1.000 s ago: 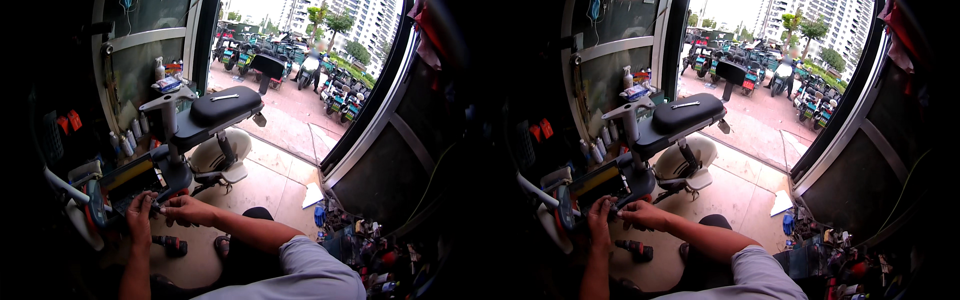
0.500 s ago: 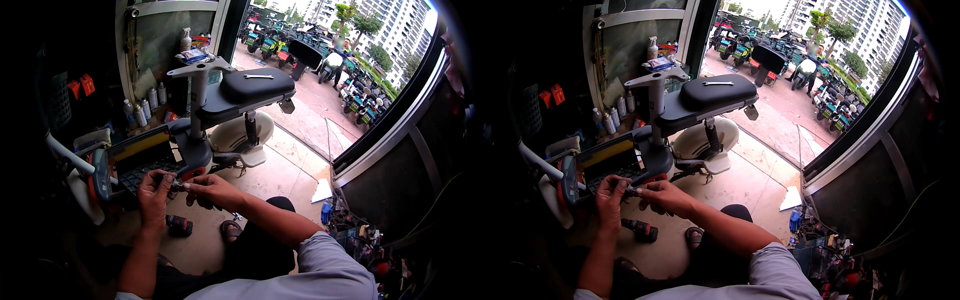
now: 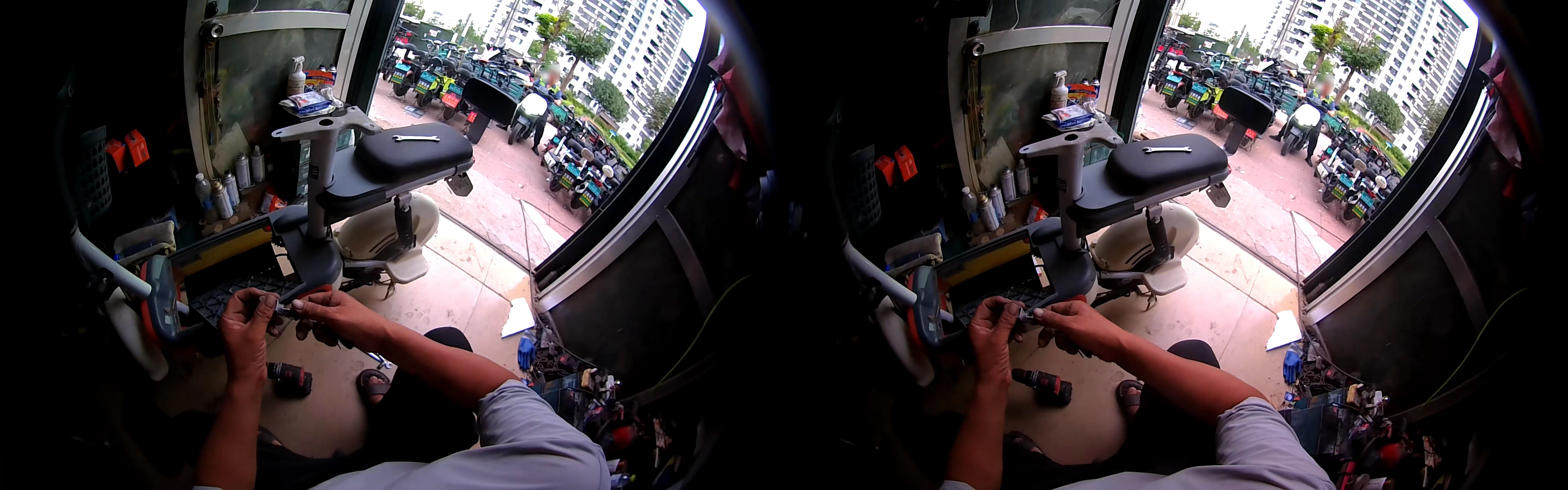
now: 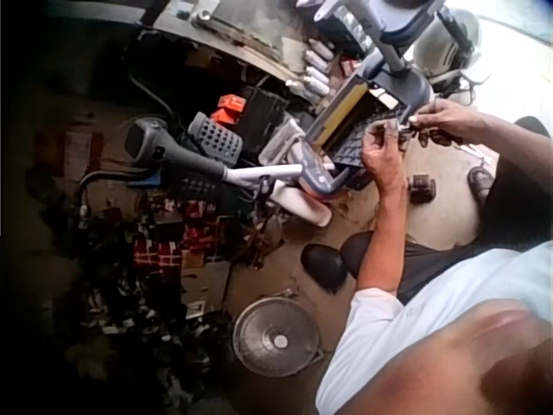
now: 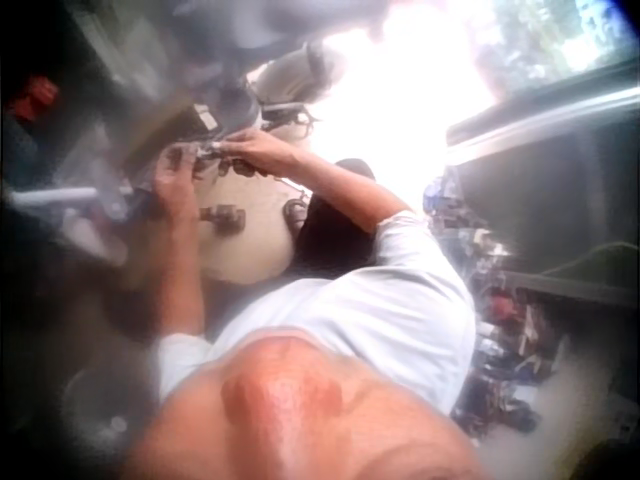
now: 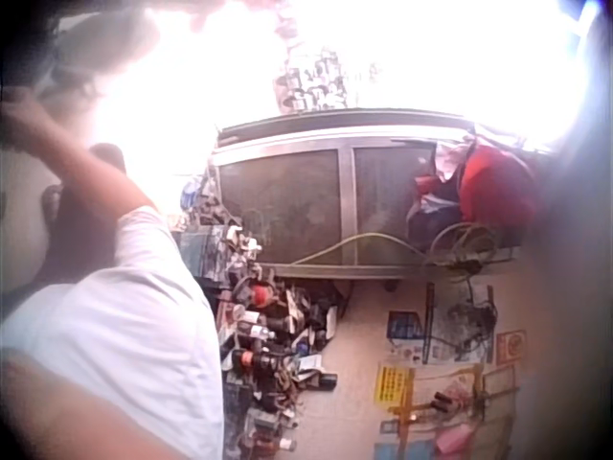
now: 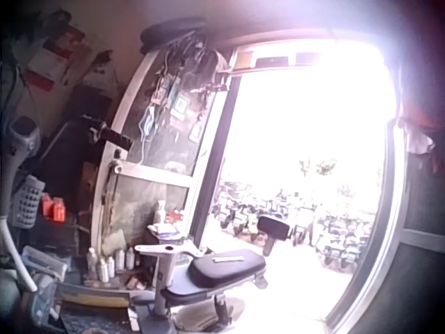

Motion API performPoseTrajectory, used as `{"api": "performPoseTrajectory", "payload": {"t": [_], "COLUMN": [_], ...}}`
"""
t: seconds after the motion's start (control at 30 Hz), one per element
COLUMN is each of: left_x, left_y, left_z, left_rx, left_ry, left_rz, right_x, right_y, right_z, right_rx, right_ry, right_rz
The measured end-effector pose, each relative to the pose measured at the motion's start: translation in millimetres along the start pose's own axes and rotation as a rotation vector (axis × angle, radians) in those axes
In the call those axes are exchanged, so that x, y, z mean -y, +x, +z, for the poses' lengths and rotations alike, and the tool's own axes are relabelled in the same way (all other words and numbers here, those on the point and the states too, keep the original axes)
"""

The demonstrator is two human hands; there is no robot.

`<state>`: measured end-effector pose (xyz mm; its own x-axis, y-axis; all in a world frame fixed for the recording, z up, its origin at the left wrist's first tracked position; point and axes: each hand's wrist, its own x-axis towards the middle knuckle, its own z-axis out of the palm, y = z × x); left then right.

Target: The person joins electrical connectors and manipulates wires within the body of an electric scooter by hand.

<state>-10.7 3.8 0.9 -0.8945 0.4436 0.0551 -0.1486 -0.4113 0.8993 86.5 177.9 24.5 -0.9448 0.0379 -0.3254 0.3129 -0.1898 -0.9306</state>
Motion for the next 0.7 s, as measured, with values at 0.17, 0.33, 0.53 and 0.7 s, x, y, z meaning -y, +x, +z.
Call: {"api": "performPoseTrajectory", "payload": {"t": [0.17, 0.33, 0.53, 0.7], "left_x": [0.2, 0.1, 3.2, 2.0], "left_y": [-1.4, -3.7, -3.7, -5.8], "left_z": [1.8, 5.1, 5.3, 6.8], "left_rx": [0.006, 0.018, 0.041, 0.032], "left_ry": [0.015, 0.012, 0.001, 0.018], "left_rz": [0.010, -0.002, 0.007, 0.007], "right_x": [-4.5, 0.4, -4.1, 1.7], "right_y": [1.5, -8.2, -10.4, -15.2], "right_z": [-3.4, -3.8, -6.1, -5.5], "right_rx": [0.019, 0.001, 0.001, 0.013], "right_ry": [-0.001, 0.011, 0.005, -0.014], "right_rz": [-0.030, -0.024, -0.029, -0.008]}}
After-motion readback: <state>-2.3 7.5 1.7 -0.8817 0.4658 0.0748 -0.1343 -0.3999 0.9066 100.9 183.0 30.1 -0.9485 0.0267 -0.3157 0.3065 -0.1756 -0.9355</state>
